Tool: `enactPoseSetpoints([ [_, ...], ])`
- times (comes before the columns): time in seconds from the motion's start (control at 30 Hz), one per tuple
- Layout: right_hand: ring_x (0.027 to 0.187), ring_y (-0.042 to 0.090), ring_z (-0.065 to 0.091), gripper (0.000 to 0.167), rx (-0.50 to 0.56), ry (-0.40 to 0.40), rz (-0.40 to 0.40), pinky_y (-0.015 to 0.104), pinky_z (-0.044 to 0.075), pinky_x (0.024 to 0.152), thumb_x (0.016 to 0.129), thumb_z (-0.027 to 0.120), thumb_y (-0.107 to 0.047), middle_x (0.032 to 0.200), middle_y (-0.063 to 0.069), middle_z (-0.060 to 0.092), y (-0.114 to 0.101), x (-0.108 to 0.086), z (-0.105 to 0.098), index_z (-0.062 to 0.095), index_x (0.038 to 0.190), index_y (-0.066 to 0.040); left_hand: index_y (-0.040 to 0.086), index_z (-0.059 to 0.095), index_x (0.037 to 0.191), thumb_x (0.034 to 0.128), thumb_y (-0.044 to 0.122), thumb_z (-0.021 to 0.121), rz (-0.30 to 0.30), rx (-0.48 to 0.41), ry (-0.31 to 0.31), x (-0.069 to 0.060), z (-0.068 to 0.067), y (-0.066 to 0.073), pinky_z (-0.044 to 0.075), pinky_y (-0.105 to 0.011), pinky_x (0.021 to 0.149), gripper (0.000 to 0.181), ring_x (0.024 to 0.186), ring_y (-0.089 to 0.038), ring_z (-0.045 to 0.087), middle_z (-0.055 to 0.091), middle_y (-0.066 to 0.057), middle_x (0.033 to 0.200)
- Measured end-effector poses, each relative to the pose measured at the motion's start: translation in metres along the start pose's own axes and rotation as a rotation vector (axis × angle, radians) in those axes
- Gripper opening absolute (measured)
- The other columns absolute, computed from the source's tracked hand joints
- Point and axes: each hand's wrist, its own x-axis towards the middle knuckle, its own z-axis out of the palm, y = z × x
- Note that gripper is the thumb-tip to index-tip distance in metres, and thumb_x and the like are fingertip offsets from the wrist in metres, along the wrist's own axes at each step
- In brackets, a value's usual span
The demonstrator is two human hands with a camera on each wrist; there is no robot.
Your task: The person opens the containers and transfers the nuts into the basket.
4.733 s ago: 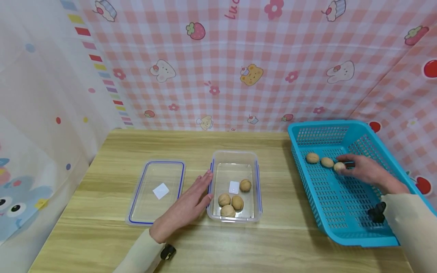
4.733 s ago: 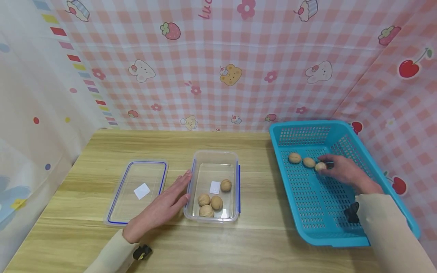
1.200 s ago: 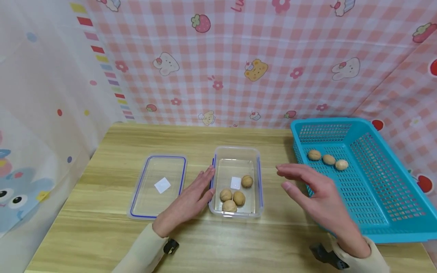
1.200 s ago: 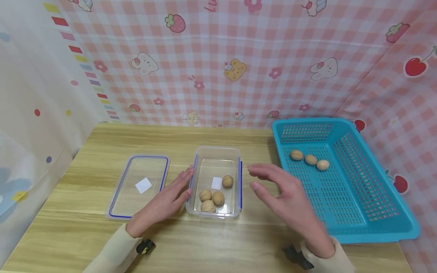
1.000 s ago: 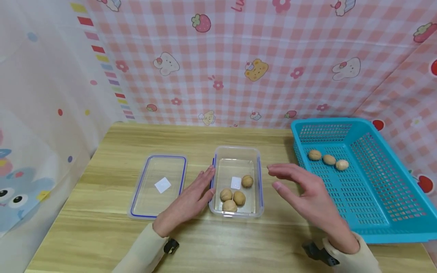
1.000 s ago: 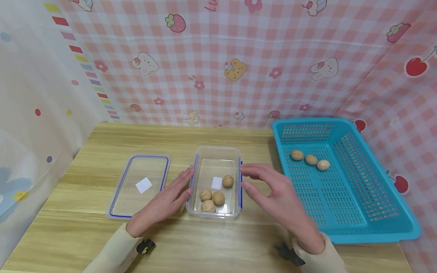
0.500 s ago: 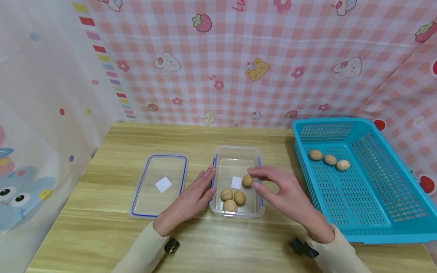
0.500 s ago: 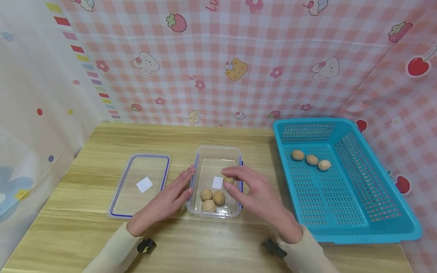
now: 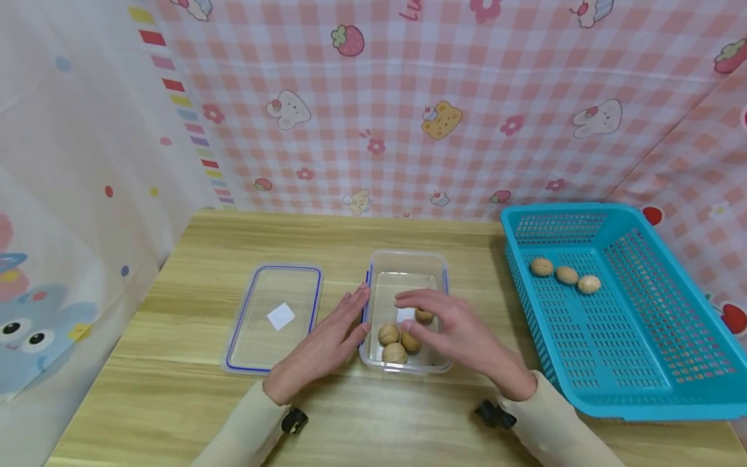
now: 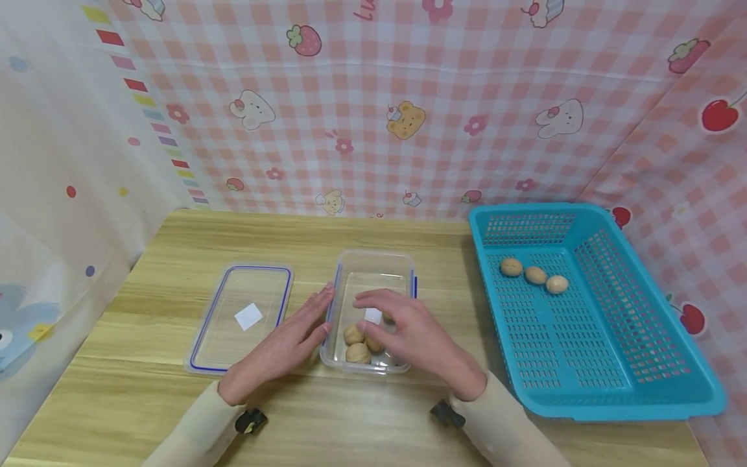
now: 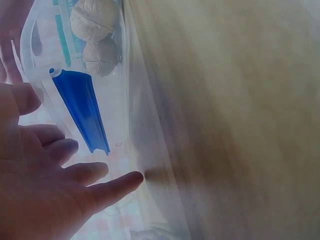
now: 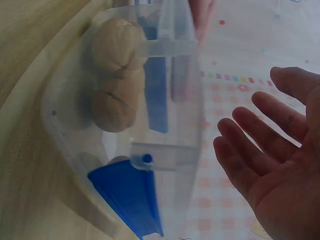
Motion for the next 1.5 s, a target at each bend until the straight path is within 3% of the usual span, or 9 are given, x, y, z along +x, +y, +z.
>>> enactPoseSetpoints([
  [0.57, 0.135, 0.029, 0.056, 0.041, -0.037, -0.219, 0.016, 0.049, 0.047, 0.112, 0.099, 0.073, -0.028, 0.146, 0.012, 0.06, 0.014, 0.018, 0.023, 0.068, 0.134, -0.007, 0.011, 0.019, 0.165, 0.1126, 0.035, 0.042, -0.007, 0.019, -0.005, -0.001, 0.0, -0.001, 0.02, -0.05, 0.127, 0.062, 0.156, -0.035, 0.019, 0.013, -0.002, 0.172],
  [0.73, 0.135, 0.031, 0.056, 0.04, -0.06, -0.253, -0.008, 0.05, 0.047, 0.112, 0.101, 0.07, -0.028, 0.146, 0.015, 0.059, 0.019, 0.021, 0.028, 0.068, 0.134, -0.005, 0.011, 0.02, 0.165, 0.1126, 0.035, 0.043, -0.002, 0.011, -0.003, -0.001, 0.0, -0.002, 0.021, -0.051, 0.126, 0.062, 0.156, -0.036, 0.019, 0.014, -0.002, 0.172],
  [0.93, 0.138, 0.027, 0.054, 0.041, -0.068, -0.303, 0.038, 0.046, 0.044, 0.116, 0.101, 0.071, -0.029, 0.148, 0.012, 0.058, 0.02, 0.025, 0.03, 0.068, 0.135, -0.006, 0.009, 0.021, 0.165, 0.113, 0.031, 0.042, 0.021, -0.007, -0.007, 0.0, 0.0, -0.005, 0.02, -0.05, 0.127, 0.06, 0.156, -0.036, 0.02, 0.015, -0.002, 0.172],
  [1.5, 0.127, 0.025, 0.063, 0.034, -0.143, -0.376, 0.006, 0.043, 0.051, 0.108, 0.1, 0.072, -0.021, 0.136, 0.012, 0.067, 0.024, 0.033, 0.038, 0.071, 0.129, -0.004, 0.005, 0.023, 0.164, 0.1133, 0.027, 0.042, 0.07, -0.013, -0.004, 0.0, -0.001, -0.009, 0.02, -0.053, 0.126, 0.058, 0.155, -0.038, 0.02, 0.015, -0.007, 0.172],
])
